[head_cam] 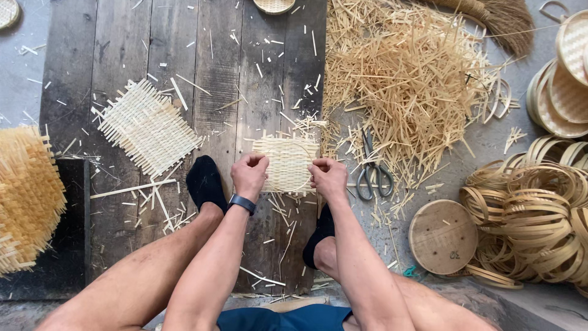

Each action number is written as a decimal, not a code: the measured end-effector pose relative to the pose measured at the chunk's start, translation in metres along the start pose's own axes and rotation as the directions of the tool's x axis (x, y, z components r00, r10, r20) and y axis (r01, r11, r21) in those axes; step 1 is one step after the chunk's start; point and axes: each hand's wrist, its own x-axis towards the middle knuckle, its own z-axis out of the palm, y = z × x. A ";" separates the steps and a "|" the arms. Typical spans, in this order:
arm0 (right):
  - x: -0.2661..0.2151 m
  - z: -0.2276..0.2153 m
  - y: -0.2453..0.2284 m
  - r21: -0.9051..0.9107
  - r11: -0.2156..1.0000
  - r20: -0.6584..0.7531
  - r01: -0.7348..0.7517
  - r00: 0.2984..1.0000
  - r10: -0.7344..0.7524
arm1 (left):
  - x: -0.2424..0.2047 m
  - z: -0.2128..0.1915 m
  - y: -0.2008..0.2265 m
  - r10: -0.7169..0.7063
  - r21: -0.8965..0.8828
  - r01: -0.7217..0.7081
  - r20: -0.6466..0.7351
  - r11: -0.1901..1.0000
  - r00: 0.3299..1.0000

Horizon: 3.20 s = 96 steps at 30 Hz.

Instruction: The person weaves thin bamboo strips into a square lattice, wraps strips around a circular wooden form, and uses large shears to trim excess material.

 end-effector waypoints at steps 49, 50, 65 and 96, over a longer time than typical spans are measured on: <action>0.061 0.022 0.073 -0.354 0.909 -0.143 0.222 0.947 -0.287 | 0.071 -0.007 -0.094 -0.096 0.556 0.005 0.134 0.831 0.986; 0.057 0.020 0.068 -0.331 0.922 -0.135 0.201 0.957 -0.257 | 0.069 -0.003 -0.094 -0.092 0.568 0.017 0.104 0.823 0.990; -0.006 0.061 0.064 -0.116 0.976 -0.284 0.183 0.936 -0.209 | 0.059 0.018 -0.016 0.422 0.626 -0.613 0.447 0.483 0.789; 0.058 0.032 0.034 -0.077 0.991 -0.221 -0.111 0.971 0.091 | 0.110 0.067 -0.080 -0.187 0.273 0.043 0.531 0.961 0.826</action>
